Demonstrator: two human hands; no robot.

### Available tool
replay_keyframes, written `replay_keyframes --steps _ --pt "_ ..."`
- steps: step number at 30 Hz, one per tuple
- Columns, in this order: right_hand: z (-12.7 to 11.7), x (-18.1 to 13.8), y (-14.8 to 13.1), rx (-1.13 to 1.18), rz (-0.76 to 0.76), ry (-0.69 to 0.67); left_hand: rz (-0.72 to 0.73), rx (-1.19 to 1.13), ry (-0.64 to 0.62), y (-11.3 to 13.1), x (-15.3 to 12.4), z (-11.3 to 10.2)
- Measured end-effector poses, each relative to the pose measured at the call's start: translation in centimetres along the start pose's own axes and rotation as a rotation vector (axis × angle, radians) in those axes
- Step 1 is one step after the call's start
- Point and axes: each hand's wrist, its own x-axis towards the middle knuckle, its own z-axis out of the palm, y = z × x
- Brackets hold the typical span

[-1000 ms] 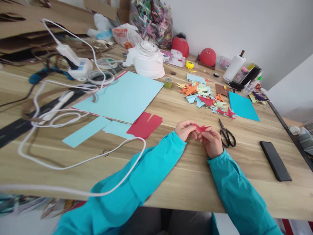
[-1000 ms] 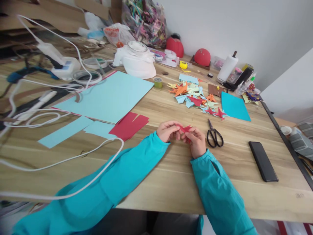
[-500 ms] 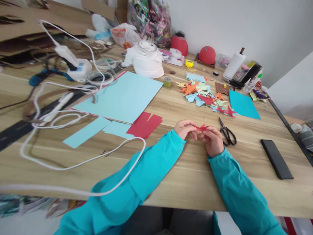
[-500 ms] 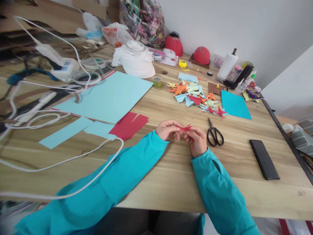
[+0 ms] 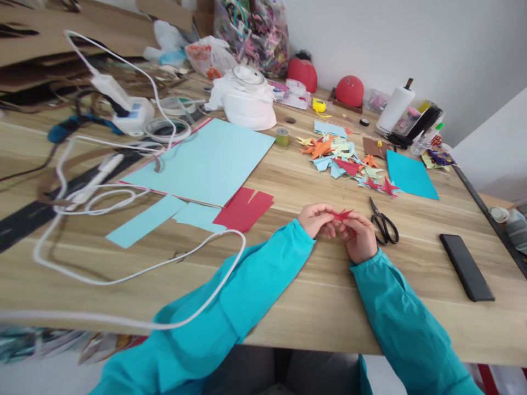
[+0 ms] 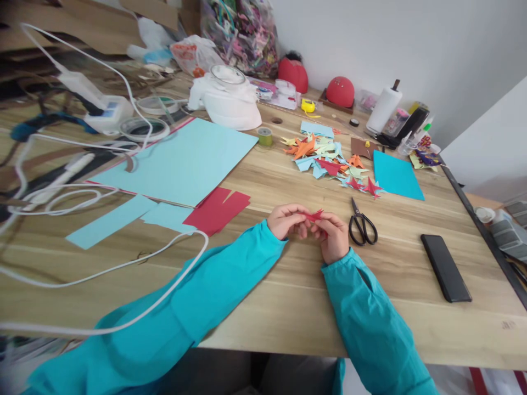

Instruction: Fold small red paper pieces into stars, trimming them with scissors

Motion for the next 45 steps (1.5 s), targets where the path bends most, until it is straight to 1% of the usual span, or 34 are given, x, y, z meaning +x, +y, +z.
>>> replay_keyframes --steps 7,13,18,23,45 --pt "-0.13 0.05 0.02 0.020 0.009 -0.008 0.080 -0.016 -0.006 -0.48 0.07 -0.08" --pt "-0.09 0.09 -0.01 0.034 0.006 -0.016 0.099 -0.031 -0.022 -0.62 0.15 -0.21" --pt "-0.18 0.19 0.02 0.039 0.021 0.011 0.078 -0.030 -0.027 -0.48 0.07 -0.24" --pt "-0.29 0.23 0.08 0.020 0.012 0.004 0.055 -0.037 -0.043 -0.45 0.09 -0.40" --pt "-0.34 0.31 -0.01 0.047 0.000 0.007 0.043 -0.138 -0.136 -0.64 0.48 -0.84"
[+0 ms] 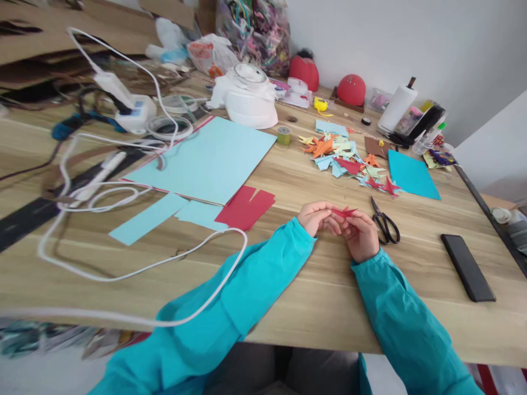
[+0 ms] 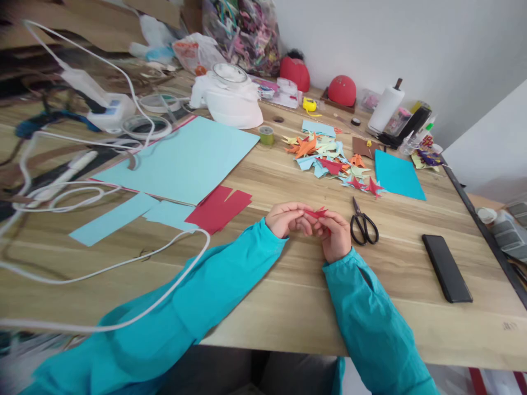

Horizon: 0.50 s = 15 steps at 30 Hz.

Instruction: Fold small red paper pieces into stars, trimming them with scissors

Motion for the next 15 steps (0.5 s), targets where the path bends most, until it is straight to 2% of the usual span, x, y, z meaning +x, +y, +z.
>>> replay_keyframes --steps 7,15 --pt "-0.01 0.05 -0.05 -0.002 0.001 0.009 0.034 -0.034 -0.012 -0.07 -0.05 -0.54" --pt "-0.03 0.03 -0.08 0.004 -0.002 -0.002 0.039 0.061 0.075 0.24 -0.28 0.20"
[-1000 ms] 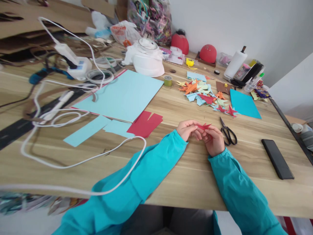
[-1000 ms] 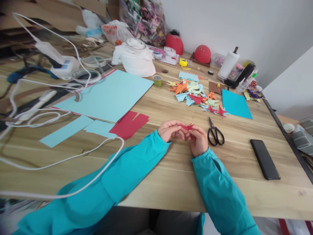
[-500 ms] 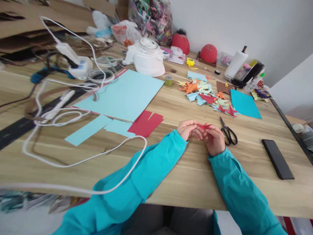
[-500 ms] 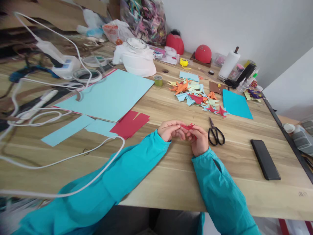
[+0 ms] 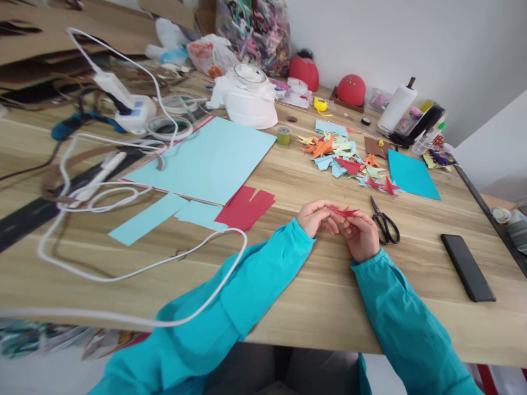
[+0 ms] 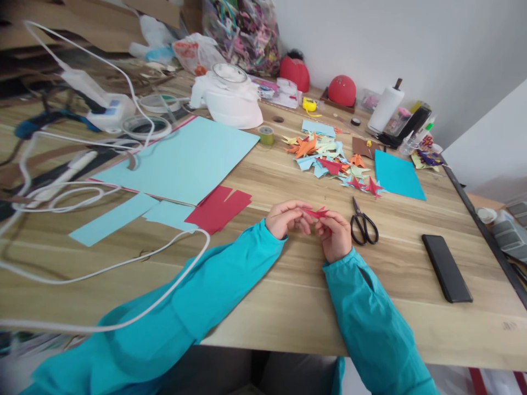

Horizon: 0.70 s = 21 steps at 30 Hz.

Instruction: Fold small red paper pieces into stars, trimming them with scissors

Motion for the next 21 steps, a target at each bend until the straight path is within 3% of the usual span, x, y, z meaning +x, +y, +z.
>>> replay_keyframes --steps 6,21 --pt "0.05 0.05 -0.01 -0.004 0.010 0.015 0.038 0.089 0.055 0.20 -0.19 0.66" --pt "-0.04 0.10 -0.05 0.008 0.023 0.001 0.014 0.080 0.060 0.12 -0.17 0.46"
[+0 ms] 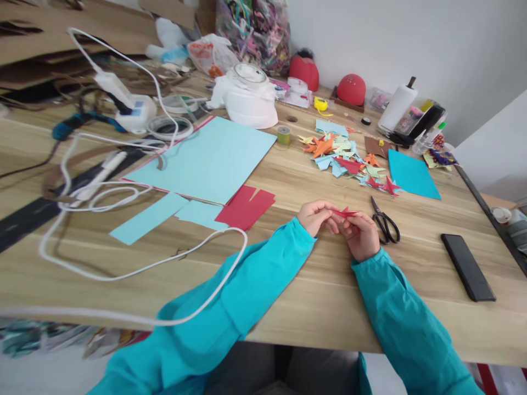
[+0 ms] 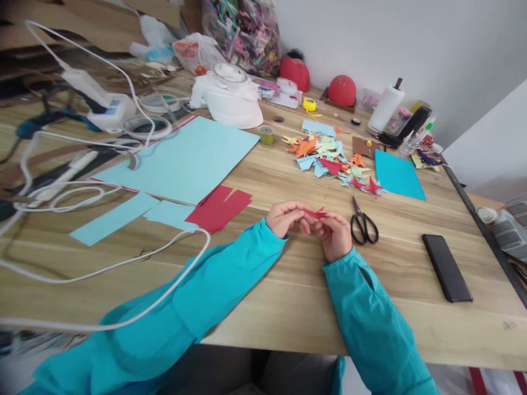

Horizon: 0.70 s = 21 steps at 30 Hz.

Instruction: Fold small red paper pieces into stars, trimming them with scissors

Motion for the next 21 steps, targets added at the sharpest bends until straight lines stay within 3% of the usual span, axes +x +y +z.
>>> replay_keyframes --steps 10,17,21 --pt "0.02 0.05 0.15 -0.017 -0.004 -0.009 0.005 -0.044 0.024 0.14 0.05 -0.03" --pt "-0.20 0.01 0.26 -0.031 0.007 -0.056 0.024 0.072 -0.008 -0.07 -0.20 0.45" --pt "-0.03 -0.24 0.24 -0.074 -0.010 -0.097 0.032 0.100 0.033 -0.35 -0.10 0.70"
